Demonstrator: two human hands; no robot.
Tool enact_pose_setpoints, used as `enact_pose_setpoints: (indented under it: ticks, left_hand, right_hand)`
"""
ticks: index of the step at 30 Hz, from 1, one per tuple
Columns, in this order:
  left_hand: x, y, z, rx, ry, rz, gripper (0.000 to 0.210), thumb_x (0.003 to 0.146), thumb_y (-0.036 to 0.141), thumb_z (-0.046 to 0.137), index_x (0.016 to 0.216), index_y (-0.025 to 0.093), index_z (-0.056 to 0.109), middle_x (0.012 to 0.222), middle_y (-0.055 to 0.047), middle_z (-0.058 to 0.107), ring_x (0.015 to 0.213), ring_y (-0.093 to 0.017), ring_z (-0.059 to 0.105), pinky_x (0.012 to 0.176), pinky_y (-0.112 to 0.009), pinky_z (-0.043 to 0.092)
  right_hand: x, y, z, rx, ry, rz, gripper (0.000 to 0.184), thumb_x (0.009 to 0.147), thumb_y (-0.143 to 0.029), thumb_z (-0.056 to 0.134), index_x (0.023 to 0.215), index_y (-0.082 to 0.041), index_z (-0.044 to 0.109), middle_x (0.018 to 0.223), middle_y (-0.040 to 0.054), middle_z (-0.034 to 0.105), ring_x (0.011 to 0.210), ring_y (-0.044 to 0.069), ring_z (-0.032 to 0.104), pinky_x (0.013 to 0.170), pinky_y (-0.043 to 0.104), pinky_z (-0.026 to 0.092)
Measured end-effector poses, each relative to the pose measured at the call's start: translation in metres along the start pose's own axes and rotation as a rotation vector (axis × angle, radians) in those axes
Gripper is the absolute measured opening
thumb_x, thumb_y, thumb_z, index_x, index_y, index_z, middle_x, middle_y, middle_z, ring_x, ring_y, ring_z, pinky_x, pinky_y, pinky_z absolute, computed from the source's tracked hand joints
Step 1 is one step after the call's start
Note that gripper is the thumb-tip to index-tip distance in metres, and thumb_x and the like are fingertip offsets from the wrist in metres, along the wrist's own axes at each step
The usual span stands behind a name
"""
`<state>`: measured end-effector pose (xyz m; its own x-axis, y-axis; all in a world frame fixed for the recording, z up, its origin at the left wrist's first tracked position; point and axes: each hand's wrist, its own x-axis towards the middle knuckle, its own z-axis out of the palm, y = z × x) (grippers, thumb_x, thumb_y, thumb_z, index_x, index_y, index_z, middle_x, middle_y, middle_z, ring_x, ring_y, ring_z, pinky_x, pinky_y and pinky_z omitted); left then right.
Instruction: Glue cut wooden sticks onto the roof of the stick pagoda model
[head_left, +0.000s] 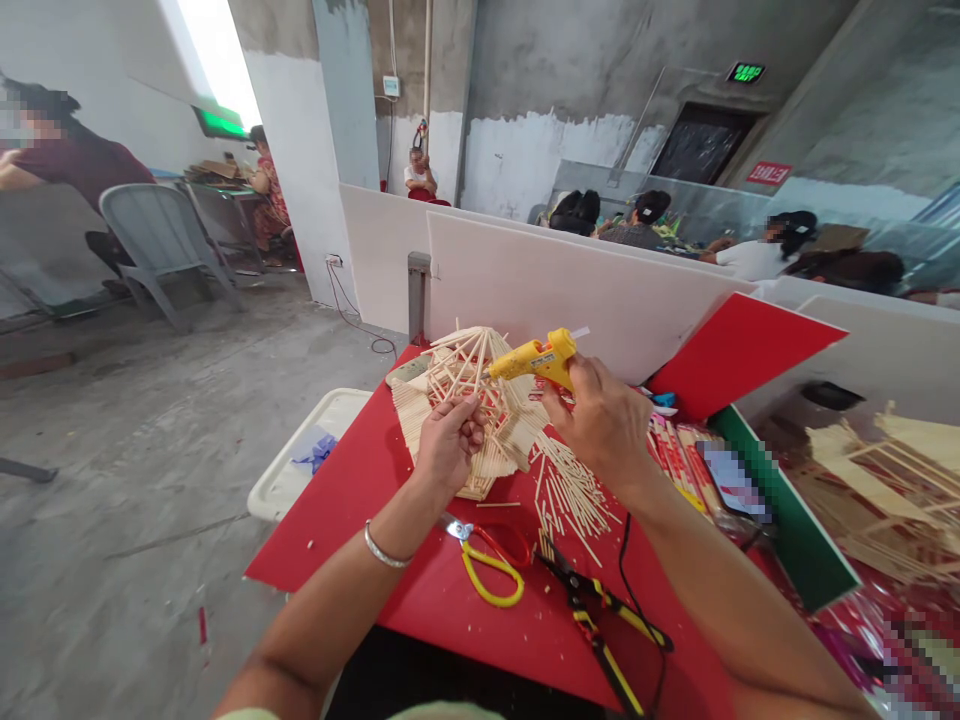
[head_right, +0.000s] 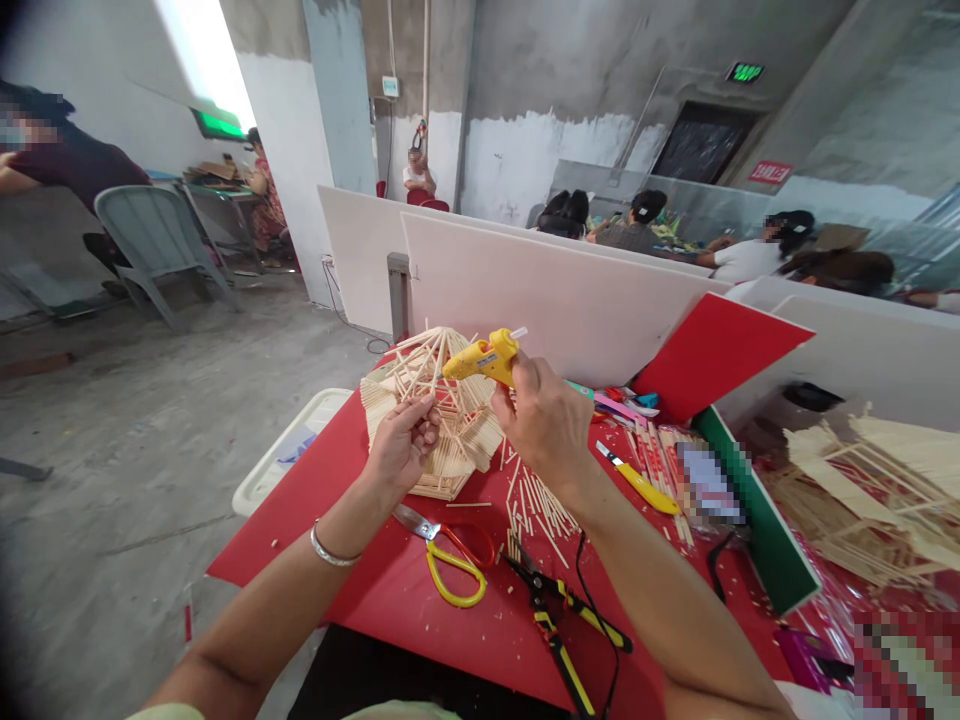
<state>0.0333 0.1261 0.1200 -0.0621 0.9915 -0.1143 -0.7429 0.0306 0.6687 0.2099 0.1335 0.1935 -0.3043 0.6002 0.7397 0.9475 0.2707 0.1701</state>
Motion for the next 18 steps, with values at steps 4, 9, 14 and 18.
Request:
enact_pose_setpoints:
  ticks: [4, 9, 14, 18]
  left_hand:
    - [0.0003, -0.0008, 0.0000, 0.012, 0.001, -0.005, 0.032, 0.069, 0.032, 0.083, 0.076, 0.015, 0.058, 0.061, 0.002, 0.061, 0.041, -0.004, 0.048, 0.038, -0.016, 0.030]
    - [0.0018, -0.0005, 0.0003, 0.016, 0.012, -0.002, 0.033, 0.067, 0.033, 0.085, 0.075, 0.015, 0.058, 0.060, 0.003, 0.061, 0.041, -0.004, 0.048, 0.038, -0.016, 0.030]
    - [0.0016, -0.0010, 0.0002, 0.008, 0.008, 0.003, 0.033, 0.066, 0.033, 0.085, 0.076, 0.014, 0.059, 0.061, 0.002, 0.061, 0.041, -0.004, 0.048, 0.038, -0.016, 0.030]
    - [0.0003, -0.0001, 0.0010, -0.001, 0.019, -0.002, 0.032, 0.066, 0.032, 0.085, 0.077, 0.014, 0.061, 0.060, 0.002, 0.061, 0.042, -0.003, 0.047, 0.040, -0.016, 0.033]
  right_hand:
    - [0.0002, 0.0010, 0.0014, 0.018, 0.010, 0.000, 0.037, 0.092, -0.038, 0.051, 0.122, -0.016, 0.057, 0.092, 0.0067, 0.068, 0.072, 0.017, 0.057, 0.055, 0.031, 0.023]
    - [-0.0004, 0.0019, 0.0015, 0.012, 0.015, 0.007, 0.037, 0.092, -0.039, 0.052, 0.121, -0.016, 0.058, 0.089, 0.0058, 0.067, 0.071, 0.017, 0.056, 0.055, 0.032, 0.023]
    - [0.0001, 0.0031, 0.0007, 0.009, 0.023, 0.024, 0.036, 0.092, -0.041, 0.053, 0.118, -0.016, 0.058, 0.088, 0.0056, 0.066, 0.071, 0.017, 0.055, 0.055, 0.032, 0.024]
    - [0.0020, 0.0024, 0.0004, 0.029, 0.033, 0.041, 0.038, 0.093, -0.043, 0.052, 0.119, -0.016, 0.057, 0.090, 0.0071, 0.066, 0.075, 0.018, 0.056, 0.056, 0.031, 0.025]
